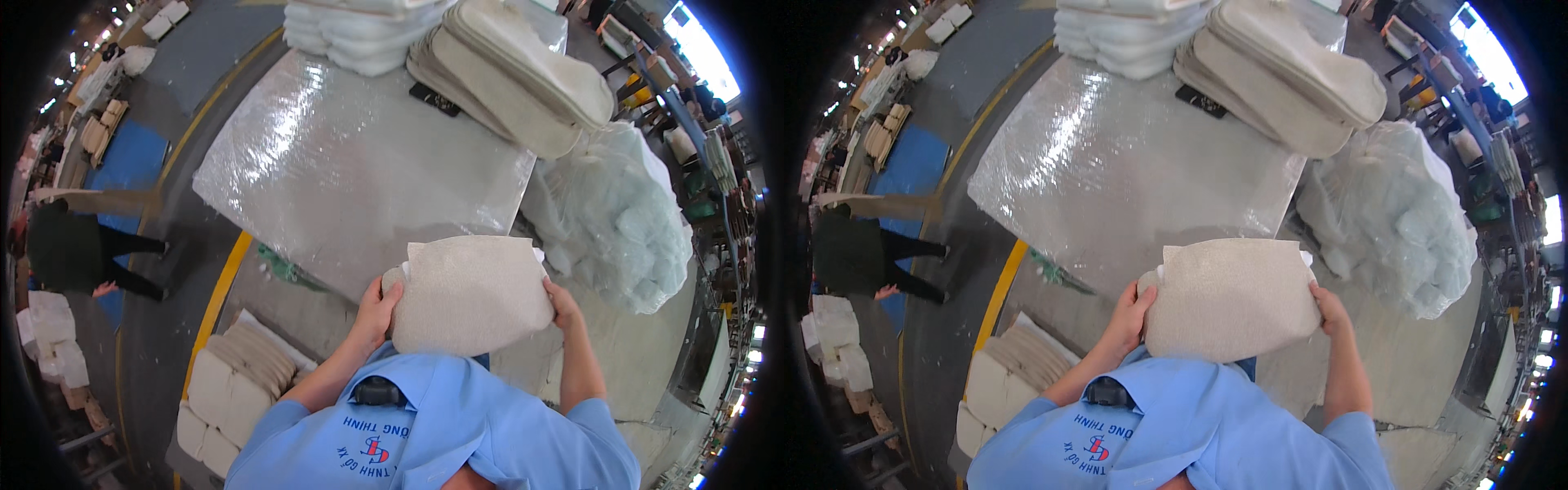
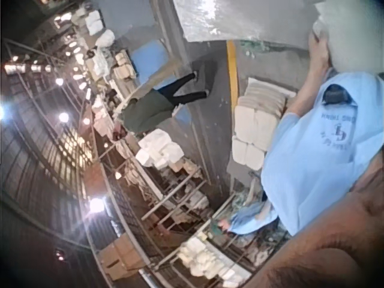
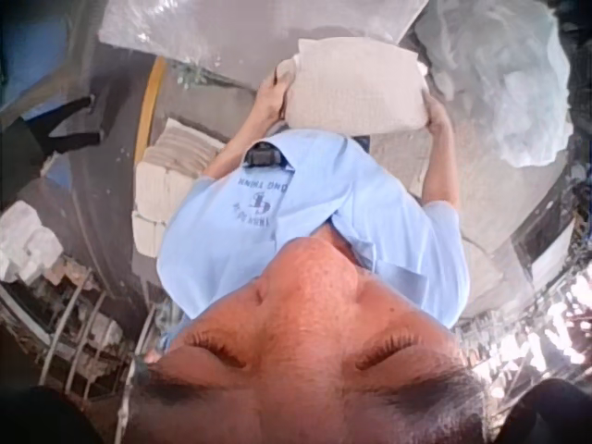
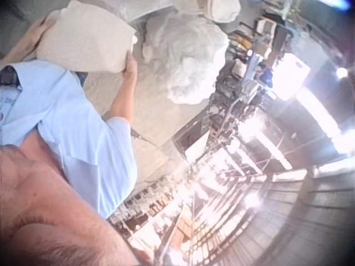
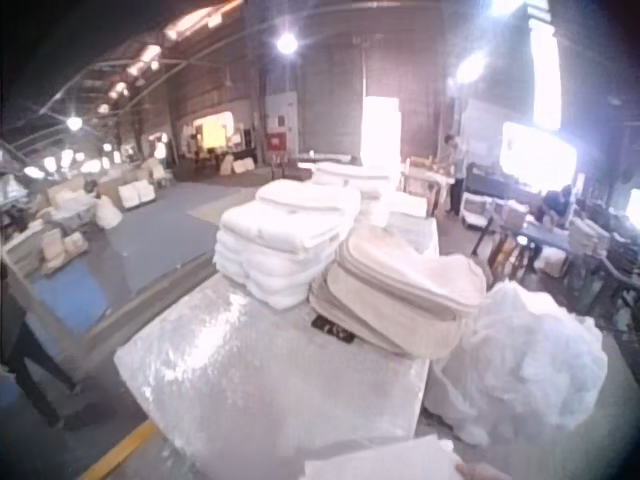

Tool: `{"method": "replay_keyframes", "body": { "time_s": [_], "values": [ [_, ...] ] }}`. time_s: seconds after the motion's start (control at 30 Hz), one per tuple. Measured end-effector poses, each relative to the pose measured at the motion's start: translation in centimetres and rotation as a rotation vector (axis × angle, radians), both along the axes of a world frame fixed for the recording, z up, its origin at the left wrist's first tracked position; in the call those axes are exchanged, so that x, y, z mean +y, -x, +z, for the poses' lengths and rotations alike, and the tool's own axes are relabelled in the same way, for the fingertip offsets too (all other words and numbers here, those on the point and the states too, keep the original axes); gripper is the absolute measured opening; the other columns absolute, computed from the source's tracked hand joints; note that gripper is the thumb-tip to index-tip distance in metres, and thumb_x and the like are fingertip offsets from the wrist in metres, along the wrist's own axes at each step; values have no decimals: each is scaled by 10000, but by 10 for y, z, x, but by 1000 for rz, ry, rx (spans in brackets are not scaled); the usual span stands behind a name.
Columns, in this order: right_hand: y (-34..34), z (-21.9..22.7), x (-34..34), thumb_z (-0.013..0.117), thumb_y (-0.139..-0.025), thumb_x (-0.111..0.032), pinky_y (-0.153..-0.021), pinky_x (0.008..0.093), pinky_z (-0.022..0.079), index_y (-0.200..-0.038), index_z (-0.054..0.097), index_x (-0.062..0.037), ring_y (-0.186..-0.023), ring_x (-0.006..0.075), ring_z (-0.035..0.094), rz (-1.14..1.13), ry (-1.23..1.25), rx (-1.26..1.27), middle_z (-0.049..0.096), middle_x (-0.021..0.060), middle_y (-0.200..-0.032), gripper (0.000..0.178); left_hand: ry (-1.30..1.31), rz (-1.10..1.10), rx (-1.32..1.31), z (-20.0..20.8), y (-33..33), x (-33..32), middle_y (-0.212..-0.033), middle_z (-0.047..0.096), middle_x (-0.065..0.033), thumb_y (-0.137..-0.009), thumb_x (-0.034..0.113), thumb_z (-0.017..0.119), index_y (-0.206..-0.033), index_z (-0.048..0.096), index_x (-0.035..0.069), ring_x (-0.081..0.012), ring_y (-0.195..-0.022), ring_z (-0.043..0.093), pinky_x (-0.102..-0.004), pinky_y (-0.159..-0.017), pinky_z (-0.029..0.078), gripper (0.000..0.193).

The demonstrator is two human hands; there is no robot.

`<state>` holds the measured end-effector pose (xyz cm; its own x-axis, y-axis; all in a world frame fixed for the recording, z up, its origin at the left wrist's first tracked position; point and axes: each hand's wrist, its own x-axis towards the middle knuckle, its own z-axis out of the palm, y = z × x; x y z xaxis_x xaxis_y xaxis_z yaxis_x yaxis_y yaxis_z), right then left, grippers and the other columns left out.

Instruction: The person inserts foam inserts into fabric cushion covers at a work table. They pick up a cover, open it, place a foam insert inside, and smooth the edges before stacking the finished item. The process repeats with multiple covers and foam pieces.

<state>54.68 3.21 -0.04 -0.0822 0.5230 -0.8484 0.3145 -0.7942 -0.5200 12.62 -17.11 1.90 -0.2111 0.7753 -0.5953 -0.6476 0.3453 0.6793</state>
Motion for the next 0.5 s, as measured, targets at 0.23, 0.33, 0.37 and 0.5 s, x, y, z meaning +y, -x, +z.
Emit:
{"method": "replay_keyframes", "body": {
  "time_s": [0.23,0.33,0.37,0.5],
  "values": [
    [90,2,54,437,-1094,-647,-1154,436,472,-1556,506,-61,-1378,280,590,-659,-503,468,571,113,-1562,749,-403,-275,380,108,23,13,-1380,604,-108,-934,45,777,-1541,465,13,-197,-1264,589,-363,-1102,463,683],
    [116,12,82,380,-1094,-678,-1093,430,530,-1522,540,-67,-1312,273,629,-802,-627,778,646,106,-1440,763,-440,-420,536,117,26,-7,-1416,598,-119,-880,14,815,-1570,439,16,-205,-1310,569,-365,-1132,442,786],
    [130,15,88,383,-1091,-683,-1074,424,540,-1509,552,-68,-1281,265,642,-796,-630,819,659,106,-1407,763,-474,-449,572,111,26,-17,-1431,595,-125,-864,16,827,-1576,434,15,-209,-1321,564,-368,-1137,438,813],
    [168,21,92,405,-1079,-699,-993,394,572,-1436,618,-68,-1138,230,689,-787,-519,795,712,97,-1255,756,-379,-620,483,56,9,-33,-1483,574,-161,-851,35,842,-1587,395,-25,-229,-1357,550,-379,-1150,430,863]
  ]
}}
